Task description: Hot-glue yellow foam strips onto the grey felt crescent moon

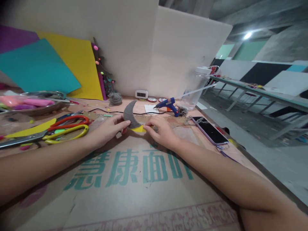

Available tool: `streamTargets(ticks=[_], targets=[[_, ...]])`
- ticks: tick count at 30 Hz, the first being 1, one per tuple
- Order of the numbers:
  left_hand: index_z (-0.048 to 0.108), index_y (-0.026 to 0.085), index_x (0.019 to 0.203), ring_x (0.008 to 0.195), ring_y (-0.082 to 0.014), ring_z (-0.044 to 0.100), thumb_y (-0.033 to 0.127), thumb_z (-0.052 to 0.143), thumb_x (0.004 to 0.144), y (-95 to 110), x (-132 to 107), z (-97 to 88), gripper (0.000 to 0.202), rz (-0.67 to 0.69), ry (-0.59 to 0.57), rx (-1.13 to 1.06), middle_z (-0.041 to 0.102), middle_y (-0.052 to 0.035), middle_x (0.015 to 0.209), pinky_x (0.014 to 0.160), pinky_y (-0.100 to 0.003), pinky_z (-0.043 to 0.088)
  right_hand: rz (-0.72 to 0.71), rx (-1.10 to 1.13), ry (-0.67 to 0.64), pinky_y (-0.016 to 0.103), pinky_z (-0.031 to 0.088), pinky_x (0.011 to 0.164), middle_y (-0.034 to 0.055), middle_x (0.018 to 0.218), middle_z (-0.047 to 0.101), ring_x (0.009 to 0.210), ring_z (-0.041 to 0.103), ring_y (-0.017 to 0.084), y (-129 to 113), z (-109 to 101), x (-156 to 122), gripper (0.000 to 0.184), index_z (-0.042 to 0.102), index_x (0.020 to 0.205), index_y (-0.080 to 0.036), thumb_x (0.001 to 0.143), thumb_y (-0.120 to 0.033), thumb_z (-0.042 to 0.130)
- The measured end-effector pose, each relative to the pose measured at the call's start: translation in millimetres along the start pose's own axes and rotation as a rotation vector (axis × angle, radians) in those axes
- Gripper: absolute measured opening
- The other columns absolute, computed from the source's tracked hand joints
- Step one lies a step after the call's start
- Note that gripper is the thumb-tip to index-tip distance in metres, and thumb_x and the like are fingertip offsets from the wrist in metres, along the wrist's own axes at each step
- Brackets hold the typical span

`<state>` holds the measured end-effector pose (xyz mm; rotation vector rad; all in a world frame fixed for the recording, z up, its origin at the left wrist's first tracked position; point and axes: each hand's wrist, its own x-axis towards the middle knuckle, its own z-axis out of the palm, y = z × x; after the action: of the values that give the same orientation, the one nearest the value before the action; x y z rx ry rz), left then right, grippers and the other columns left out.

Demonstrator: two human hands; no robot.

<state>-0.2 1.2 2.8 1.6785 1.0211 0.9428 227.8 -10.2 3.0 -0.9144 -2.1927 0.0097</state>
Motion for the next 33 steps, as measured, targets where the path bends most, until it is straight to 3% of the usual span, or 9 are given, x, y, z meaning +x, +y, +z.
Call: streamTargets(ticks=[10,13,15,17,21,25,28,33], targets=[[0.059,0.017,0.087,0.053,-0.0073,0.039,0.04,0.056,0.087,-9.9,1.8,6.7,0.023,0.059,-0.057,-0.182,0.049,0.0038,0.067,0.05,-0.018,0.033,0.149,0.024,0.055,0.027,0.039,0.068,0.0011,0.072,0.059,0.07,0.053,0.015,-0.2,-1.2,0.8,0.022,0.053,0.072,-0.019,0.092,-0.028,0.05],[0.059,0.017,0.11,0.063,-0.0087,0.049,0.034,0.058,0.086,-9.5,3.4,6.4,0.03,0.103,-0.012,-0.19,0.058,-0.0002,0.082,0.057,-0.02,0.042,0.223,0.042,0.055,0.027,0.039,0.068,0.0003,0.072,0.06,0.071,0.054,0.015,2.5,0.0,0.9,0.022,0.054,0.072,-0.019,0.092,-0.029,0.05],[0.046,0.02,0.132,0.075,-0.0123,0.057,0.029,0.06,0.083,-7.9,3.5,6.0,0.051,0.126,0.023,-0.191,0.062,-0.0031,0.093,0.065,-0.023,0.047,0.271,0.047,0.058,0.027,0.039,0.069,-0.0001,0.072,0.061,0.071,0.055,0.015,4.3,0.4,0.8,0.023,0.056,0.073,-0.019,0.091,-0.031,0.05],[0.036,0.022,0.141,0.086,-0.0154,0.06,0.025,0.062,0.081,-6.9,3.0,5.3,0.065,0.157,0.041,-0.145,0.064,-0.005,0.1,0.071,-0.025,0.05,0.301,0.053,0.055,0.027,0.039,0.069,-0.0001,0.073,0.061,0.072,0.056,0.016,5.3,0.2,0.8,0.023,0.057,0.073,-0.019,0.091,-0.031,0.05],[0.058,0.02,0.121,0.086,-0.0163,0.061,0.028,0.06,0.082,-6.2,0.1,3.9,0.04,0.247,0.058,0.114,0.065,-0.005,0.099,0.076,-0.029,0.05,0.303,0.071,0.018,0.026,0.039,0.069,-0.0003,0.072,0.061,0.072,0.056,0.015,4.2,-0.8,1.3,0.024,0.056,0.072,-0.019,0.091,-0.031,0.05],[0.063,0.02,0.113,0.084,-0.0158,0.062,0.03,0.059,0.084,-2.1,-4.3,3.4,0.031,0.282,0.082,0.26,0.067,-0.0028,0.096,0.079,-0.028,0.049,0.301,0.07,0.002,0.026,0.039,0.068,-0.0004,0.07,0.06,0.071,0.055,0.015,2.2,-0.9,2.3,0.025,0.054,0.07,-0.019,0.091,-0.032,0.05],[0.063,0.021,0.112,0.088,-0.0165,0.062,0.033,0.058,0.085,-2.0,-4.7,3.4,0.03,0.278,0.098,0.244,0.067,-0.0033,0.099,0.08,-0.028,0.048,0.297,0.067,0.002,0.026,0.039,0.068,-0.0004,0.07,0.06,0.07,0.054,0.015,2.0,-0.7,2.7,0.025,0.054,0.07,-0.019,0.091,-0.032,0.05],[0.058,0.018,0.108,0.093,-0.017,0.061,0.033,0.057,0.086,-10.6,2.1,3.3,0.026,0.247,0.092,0.042,0.065,-0.0049,0.102,0.08,-0.028,0.049,0.213,0.034,0.031,0.027,0.04,0.068,0.0005,0.072,0.06,0.071,0.054,0.015,1.9,-0.1,0.8,0.023,0.054,0.071,-0.019,0.092,-0.03,0.05]])
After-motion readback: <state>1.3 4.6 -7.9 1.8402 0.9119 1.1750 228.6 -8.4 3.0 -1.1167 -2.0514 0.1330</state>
